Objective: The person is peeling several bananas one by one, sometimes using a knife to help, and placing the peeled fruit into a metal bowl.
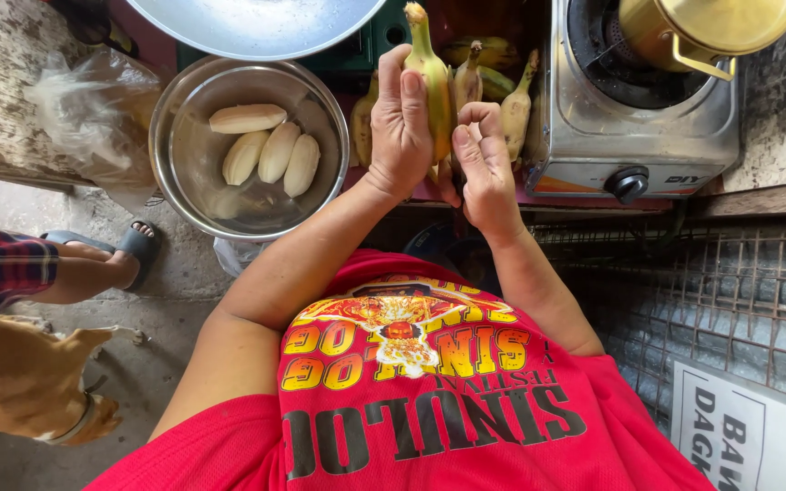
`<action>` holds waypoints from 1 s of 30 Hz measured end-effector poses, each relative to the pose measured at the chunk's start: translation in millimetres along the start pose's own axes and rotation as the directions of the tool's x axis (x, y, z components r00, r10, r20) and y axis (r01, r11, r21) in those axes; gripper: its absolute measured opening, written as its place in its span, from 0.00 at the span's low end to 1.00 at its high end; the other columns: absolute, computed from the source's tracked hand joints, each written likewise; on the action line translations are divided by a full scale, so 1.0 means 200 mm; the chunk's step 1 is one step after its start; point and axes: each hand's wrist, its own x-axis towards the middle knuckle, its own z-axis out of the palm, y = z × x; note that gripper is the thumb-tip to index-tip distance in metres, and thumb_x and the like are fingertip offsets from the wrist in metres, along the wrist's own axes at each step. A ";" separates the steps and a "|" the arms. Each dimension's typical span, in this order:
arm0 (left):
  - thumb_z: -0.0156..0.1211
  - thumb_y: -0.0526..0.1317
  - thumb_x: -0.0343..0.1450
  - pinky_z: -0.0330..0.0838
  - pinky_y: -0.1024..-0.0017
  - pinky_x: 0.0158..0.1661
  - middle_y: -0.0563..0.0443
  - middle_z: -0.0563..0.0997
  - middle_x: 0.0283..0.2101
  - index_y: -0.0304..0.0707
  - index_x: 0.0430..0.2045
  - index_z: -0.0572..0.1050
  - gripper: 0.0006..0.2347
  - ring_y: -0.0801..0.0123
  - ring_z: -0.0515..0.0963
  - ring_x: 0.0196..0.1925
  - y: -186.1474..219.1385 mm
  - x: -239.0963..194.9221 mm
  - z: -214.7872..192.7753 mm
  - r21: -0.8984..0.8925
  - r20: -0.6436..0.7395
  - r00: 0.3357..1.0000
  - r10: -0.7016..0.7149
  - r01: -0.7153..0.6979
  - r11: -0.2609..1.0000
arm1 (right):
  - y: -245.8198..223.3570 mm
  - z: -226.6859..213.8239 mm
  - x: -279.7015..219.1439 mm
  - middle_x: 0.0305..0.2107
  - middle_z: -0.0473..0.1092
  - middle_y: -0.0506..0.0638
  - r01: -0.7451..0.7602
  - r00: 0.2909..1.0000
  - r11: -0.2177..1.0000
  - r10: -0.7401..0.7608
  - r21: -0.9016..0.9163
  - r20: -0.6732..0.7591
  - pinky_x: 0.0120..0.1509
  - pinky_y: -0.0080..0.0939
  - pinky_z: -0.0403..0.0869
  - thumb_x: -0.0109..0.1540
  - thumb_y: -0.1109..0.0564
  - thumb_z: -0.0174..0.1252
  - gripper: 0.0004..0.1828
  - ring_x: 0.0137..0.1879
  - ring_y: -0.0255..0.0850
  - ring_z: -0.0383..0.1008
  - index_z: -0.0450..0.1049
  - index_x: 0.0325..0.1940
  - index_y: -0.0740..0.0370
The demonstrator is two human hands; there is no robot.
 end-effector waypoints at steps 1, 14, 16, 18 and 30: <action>0.35 0.57 0.86 0.70 0.73 0.35 0.60 0.73 0.33 0.52 0.61 0.64 0.17 0.75 0.71 0.33 -0.02 -0.01 -0.01 0.103 0.019 1.000 -0.012 0.010 0.995 | 0.00 0.00 0.00 0.20 0.55 0.45 -0.055 0.998 0.997 0.056 0.047 -0.018 0.18 0.30 0.54 0.77 0.51 0.42 0.05 0.14 0.37 0.56 0.56 0.51 0.50; 0.30 0.62 0.79 0.74 0.67 0.31 0.59 0.73 0.29 0.49 0.45 0.65 0.21 0.72 0.76 0.30 -0.01 0.08 -0.03 0.135 -0.002 0.959 -0.285 0.283 0.950 | -0.11 -0.15 0.01 0.63 0.68 0.64 -0.045 0.992 0.999 0.045 -0.005 0.117 0.19 0.23 0.58 0.67 0.25 0.60 0.43 0.19 0.26 0.60 0.54 0.68 0.55; 0.30 0.60 0.80 0.69 0.66 0.44 0.58 0.69 0.34 0.47 0.36 0.65 0.20 0.72 0.71 0.38 -0.03 0.08 -0.04 0.124 -0.027 0.958 -0.286 0.287 0.950 | -0.10 -0.14 0.01 0.45 0.72 0.49 -0.164 0.984 0.912 0.180 -0.376 0.007 0.31 0.22 0.67 0.65 0.64 0.71 0.34 0.26 0.20 0.60 0.65 0.73 0.60; 0.31 0.60 0.80 0.70 0.66 0.44 0.58 0.69 0.34 0.47 0.35 0.65 0.20 0.72 0.71 0.37 -0.02 0.07 -0.03 0.130 -0.013 0.948 -0.317 0.316 0.940 | -0.10 -0.12 0.01 0.43 0.73 0.48 -0.120 0.989 0.917 0.143 -0.381 0.031 0.33 0.21 0.69 0.66 0.66 0.70 0.32 0.29 0.21 0.62 0.67 0.72 0.63; 0.30 0.58 0.81 0.70 0.67 0.40 0.59 0.69 0.32 0.48 0.34 0.64 0.19 0.72 0.70 0.34 0.03 0.06 -0.04 0.190 0.030 0.957 -0.290 0.279 0.941 | -0.03 -0.12 0.03 0.47 0.74 0.53 0.069 0.996 0.868 -0.030 -0.491 0.088 0.47 0.28 0.69 0.64 0.68 0.56 0.27 0.41 0.32 0.69 0.69 0.69 0.71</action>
